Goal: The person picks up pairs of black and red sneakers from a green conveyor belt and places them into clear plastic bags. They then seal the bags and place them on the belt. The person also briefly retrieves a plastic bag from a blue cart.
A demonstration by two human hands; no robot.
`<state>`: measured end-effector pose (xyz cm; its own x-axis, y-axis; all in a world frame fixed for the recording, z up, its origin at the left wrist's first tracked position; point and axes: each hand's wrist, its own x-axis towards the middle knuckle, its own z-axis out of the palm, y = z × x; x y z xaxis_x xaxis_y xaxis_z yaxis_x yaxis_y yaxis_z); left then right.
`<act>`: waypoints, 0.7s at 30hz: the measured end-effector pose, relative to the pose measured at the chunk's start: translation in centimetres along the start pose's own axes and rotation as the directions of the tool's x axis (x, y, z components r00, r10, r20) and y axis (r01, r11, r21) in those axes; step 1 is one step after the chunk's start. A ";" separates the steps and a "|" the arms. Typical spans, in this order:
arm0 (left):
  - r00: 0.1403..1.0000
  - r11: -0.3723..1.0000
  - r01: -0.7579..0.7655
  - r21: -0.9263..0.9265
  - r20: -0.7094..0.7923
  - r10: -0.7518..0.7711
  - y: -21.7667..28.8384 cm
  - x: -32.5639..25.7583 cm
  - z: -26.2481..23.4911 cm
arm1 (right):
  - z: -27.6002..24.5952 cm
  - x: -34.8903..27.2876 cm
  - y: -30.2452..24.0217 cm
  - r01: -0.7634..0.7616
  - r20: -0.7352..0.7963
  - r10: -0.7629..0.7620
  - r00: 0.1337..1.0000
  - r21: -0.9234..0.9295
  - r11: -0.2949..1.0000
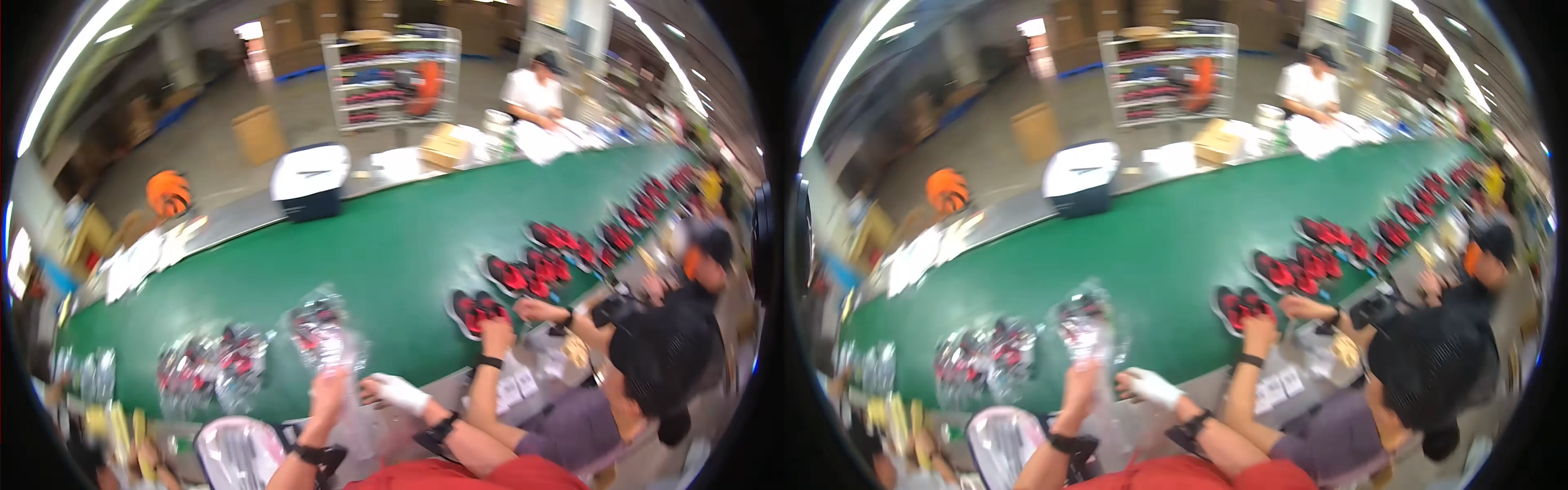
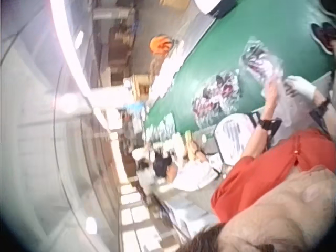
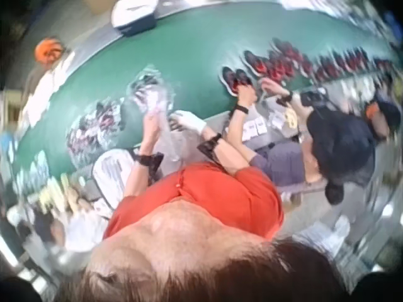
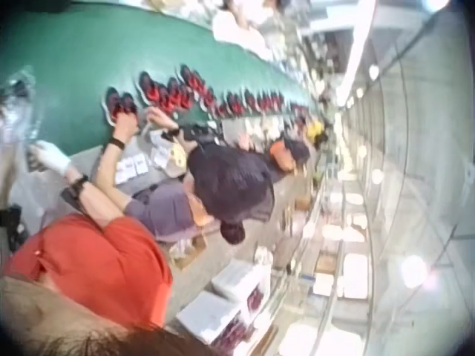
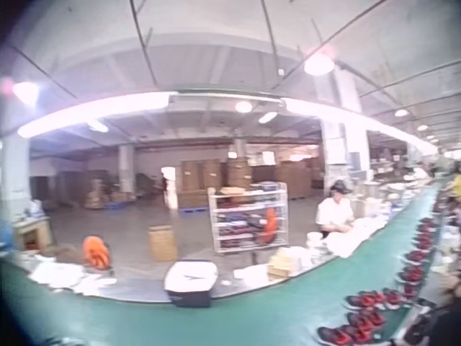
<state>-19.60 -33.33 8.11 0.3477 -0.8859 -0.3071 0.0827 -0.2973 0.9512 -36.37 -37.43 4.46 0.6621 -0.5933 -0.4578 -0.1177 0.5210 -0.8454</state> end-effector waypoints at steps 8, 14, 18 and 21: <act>0.993 0.960 -0.013 -0.278 -0.116 -0.020 1.6 -2.7 -0.3 | 3.7 -3.3 -3.5 0.325 -0.144 -0.374 0.916 -0.279 0.903; 0.910 0.888 -0.319 -0.332 -0.368 0.190 3.1 -1.8 -4.2 | -0.9 -3.7 0.4 0.191 -0.393 -0.431 0.812 -0.519 0.833; 0.854 0.926 -0.373 -0.052 -0.409 0.321 3.2 -3.0 -4.6 | 1.0 -5.1 -0.8 0.033 -0.374 -0.653 0.658 -0.853 0.522; 0.832 0.898 -0.420 0.129 -0.342 0.438 2.3 -2.6 -5.1 | 3.9 -7.6 -5.8 0.122 -0.151 -0.836 0.528 -0.960 0.250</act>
<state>-15.58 -29.89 11.26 0.6444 -0.7453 0.1713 -0.1922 0.0589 0.9796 -37.87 -33.60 13.94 0.3362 -0.8412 0.4235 -0.6597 -0.5312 -0.5316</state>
